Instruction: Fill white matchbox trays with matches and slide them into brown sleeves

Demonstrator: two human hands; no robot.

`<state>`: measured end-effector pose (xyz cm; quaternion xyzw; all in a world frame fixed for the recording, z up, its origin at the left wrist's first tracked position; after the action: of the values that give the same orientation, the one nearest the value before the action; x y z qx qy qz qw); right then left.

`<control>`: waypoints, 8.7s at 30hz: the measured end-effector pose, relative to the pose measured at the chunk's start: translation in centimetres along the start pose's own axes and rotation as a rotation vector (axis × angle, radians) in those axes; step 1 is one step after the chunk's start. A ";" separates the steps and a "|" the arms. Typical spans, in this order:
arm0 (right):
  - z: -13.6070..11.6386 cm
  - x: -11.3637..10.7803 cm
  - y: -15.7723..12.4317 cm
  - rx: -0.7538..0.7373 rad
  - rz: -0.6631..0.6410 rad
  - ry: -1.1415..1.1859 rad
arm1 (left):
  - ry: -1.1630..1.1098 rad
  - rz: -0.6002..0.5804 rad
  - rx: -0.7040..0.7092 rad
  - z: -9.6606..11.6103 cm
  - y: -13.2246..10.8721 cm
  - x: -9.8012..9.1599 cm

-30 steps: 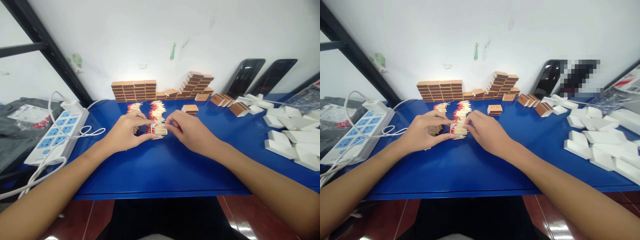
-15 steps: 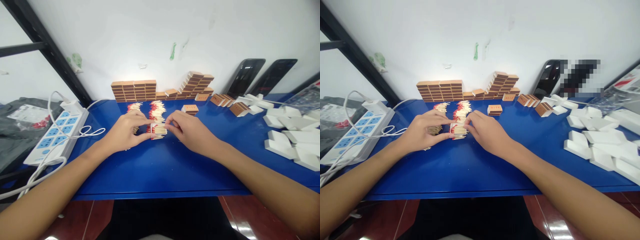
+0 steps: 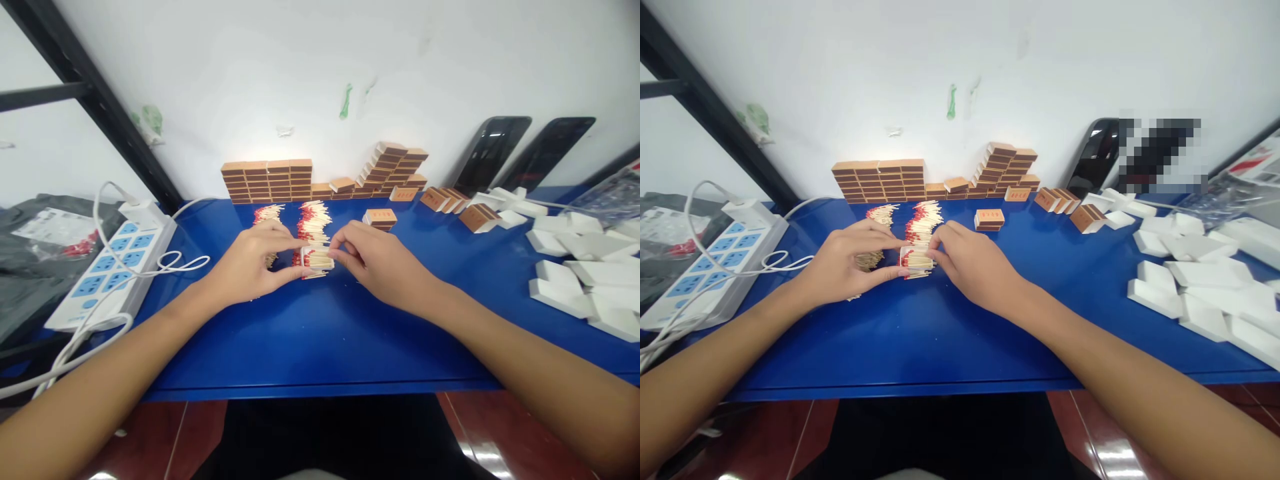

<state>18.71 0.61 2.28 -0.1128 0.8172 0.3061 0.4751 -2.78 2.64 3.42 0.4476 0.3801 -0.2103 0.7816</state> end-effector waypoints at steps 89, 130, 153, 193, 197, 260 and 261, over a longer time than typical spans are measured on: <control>-0.7 0.4 0.0 -0.069 0.007 -0.046 | 0.002 0.010 -0.012 0.2 -0.1 0.2; -1.3 0.3 -0.2 -0.125 0.041 0.101 | 0.162 0.141 -0.125 -0.9 -0.1 -0.6; -1.1 2.4 -0.3 -0.099 -0.183 0.120 | 0.165 0.134 -0.129 -0.6 -0.1 -0.6; -0.2 0.3 0.2 -0.054 0.052 0.132 | 0.037 0.041 -0.051 0.2 -0.1 -0.1; -0.2 0.6 0.2 -0.056 0.057 0.087 | -0.003 0.028 -0.012 0.7 -0.1 -0.1; -1.1 1.7 -0.2 -0.038 -0.353 0.124 | 0.211 0.131 -0.143 -0.7 0.0 -0.8; -1.1 1.7 -0.2 -0.033 -0.360 0.126 | 0.210 0.130 -0.145 -0.7 0.0 -0.8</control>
<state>17.15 0.01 1.17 -0.2839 0.8067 0.2221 0.4683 -3.60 3.19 3.84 0.4331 0.4441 -0.0834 0.7799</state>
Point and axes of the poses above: each hand's wrist, its own y-axis towards the middle knuckle, its own x-axis out of the palm, z = x × y, the point moved 4 cm from there along y, towards the middle knuckle, and after that the axes turned 3 degrees about -z, right-handed, at the moved point
